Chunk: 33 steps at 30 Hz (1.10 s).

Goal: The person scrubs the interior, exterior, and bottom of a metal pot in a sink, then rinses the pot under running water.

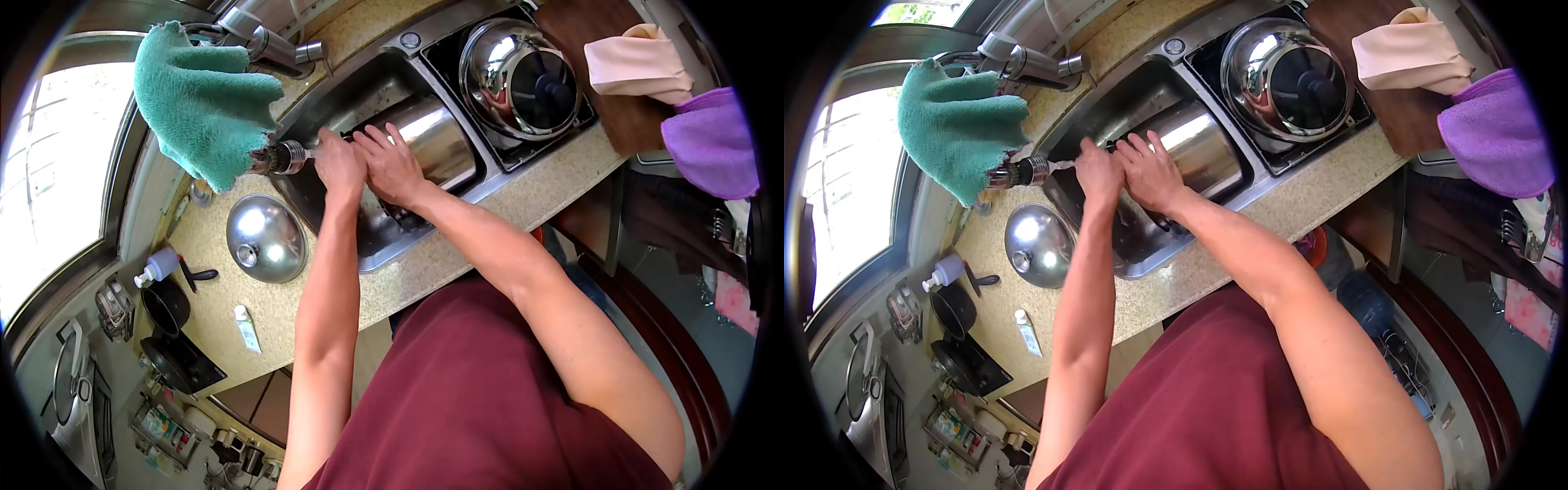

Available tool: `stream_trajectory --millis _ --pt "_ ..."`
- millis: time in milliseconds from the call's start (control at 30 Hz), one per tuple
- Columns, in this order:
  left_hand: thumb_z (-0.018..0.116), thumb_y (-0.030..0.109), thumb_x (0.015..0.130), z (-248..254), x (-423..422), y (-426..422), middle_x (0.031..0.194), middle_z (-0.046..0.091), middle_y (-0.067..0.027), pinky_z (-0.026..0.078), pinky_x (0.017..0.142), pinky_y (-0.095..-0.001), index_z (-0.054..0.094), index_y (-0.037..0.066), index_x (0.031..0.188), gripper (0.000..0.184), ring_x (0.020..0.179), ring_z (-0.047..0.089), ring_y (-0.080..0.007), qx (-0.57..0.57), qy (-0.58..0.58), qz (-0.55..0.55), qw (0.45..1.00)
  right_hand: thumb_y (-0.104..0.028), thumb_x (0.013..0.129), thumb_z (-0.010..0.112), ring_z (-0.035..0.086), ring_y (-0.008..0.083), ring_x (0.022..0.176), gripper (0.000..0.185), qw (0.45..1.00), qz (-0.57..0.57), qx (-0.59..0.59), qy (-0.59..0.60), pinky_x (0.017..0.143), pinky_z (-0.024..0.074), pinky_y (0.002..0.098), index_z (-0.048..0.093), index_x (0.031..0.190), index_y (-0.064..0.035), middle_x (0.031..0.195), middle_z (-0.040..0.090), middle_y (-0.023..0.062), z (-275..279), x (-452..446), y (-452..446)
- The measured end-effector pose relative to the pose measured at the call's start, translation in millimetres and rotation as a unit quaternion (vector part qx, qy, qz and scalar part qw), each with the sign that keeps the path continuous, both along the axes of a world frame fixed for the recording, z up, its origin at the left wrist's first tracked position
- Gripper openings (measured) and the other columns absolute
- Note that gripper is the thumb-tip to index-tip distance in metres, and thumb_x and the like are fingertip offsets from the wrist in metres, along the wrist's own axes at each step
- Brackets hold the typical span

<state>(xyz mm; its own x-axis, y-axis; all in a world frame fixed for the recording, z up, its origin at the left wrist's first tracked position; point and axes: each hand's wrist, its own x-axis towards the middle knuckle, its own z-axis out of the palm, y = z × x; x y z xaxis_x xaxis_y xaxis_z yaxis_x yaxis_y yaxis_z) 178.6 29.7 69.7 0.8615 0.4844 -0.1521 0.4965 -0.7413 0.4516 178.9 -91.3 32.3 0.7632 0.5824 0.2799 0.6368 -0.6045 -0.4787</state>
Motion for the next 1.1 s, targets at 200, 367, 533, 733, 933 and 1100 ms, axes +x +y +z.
stream_trajectory --millis 200,367,533,733,933,1100 --pt "0.069 0.016 0.082 -23 62 43 0.095 0.072 -0.0263 0.058 0.085 -0.0484 0.075 0.002 0.091 0.017 0.096 0.070 -0.0468 0.083 0.181 -0.171 0.965 -0.014 0.087 0.059 0.055 0.0310 0.121 0.024 0.998 -0.024 0.060 -0.011 0.107 0.0378 0.0480 0.066 0.107 -0.0019 0.118 0.065 0.0149 -2 16 10" --pt "0.063 0.013 0.086 -44 15 14 0.102 0.066 -0.0325 0.055 0.076 -0.0530 0.061 -0.006 0.107 0.028 0.089 0.069 -0.0444 0.079 -0.220 -0.024 0.972 -0.012 0.087 0.057 0.058 0.0306 0.114 0.019 0.999 -0.035 0.038 0.013 0.103 0.0401 0.0479 0.066 0.100 -0.0017 0.114 0.067 0.0155 -1 15 17" --pt "0.065 0.027 0.094 -42 22 36 0.078 0.063 -0.0124 0.047 0.053 -0.0483 0.062 0.003 0.105 0.027 0.064 0.062 -0.0271 -0.529 0.013 0.373 0.762 -0.014 0.090 0.057 0.061 0.0329 0.108 0.018 0.995 0.002 0.103 -0.006 0.099 0.0440 0.0485 0.066 0.101 -0.0031 0.110 0.069 0.0153 -4 8 3" --pt "0.056 0.031 0.103 -24 -3 3 0.097 0.068 -0.0149 0.052 0.077 -0.0340 0.061 -0.008 0.111 0.040 0.087 0.065 -0.0210 -0.490 -0.166 0.309 0.798 -0.027 0.095 0.051 0.065 0.0340 0.098 0.026 0.974 0.039 0.065 0.212 0.091 0.0470 0.0458 0.069 0.102 -0.0097 0.096 0.070 0.0167 14 41 36" --pt "0.053 0.026 0.103 -6 -61 0 0.100 0.067 -0.0121 0.052 0.076 -0.0319 0.058 -0.012 0.121 0.043 0.088 0.063 -0.0174 -0.363 -0.249 0.263 0.859 -0.031 0.085 0.062 0.064 0.0291 0.112 0.022 0.986 0.132 -0.032 0.102 0.101 0.0393 0.0513 0.076 0.096 -0.0177 0.101 0.075 0.0054 -7 46 88" --pt "0.055 0.006 0.091 8 -90 -12 0.088 0.062 -0.0045 0.046 0.061 -0.0266 0.059 -0.010 0.121 0.034 0.067 0.053 -0.0096 -0.410 -0.215 0.281 0.841 -0.031 0.084 0.061 0.065 0.0353 0.114 0.028 0.960 0.185 -0.067 0.197 0.101 0.0452 0.0515 0.077 0.101 -0.0148 0.110 0.074 0.0135 -26 41 95"
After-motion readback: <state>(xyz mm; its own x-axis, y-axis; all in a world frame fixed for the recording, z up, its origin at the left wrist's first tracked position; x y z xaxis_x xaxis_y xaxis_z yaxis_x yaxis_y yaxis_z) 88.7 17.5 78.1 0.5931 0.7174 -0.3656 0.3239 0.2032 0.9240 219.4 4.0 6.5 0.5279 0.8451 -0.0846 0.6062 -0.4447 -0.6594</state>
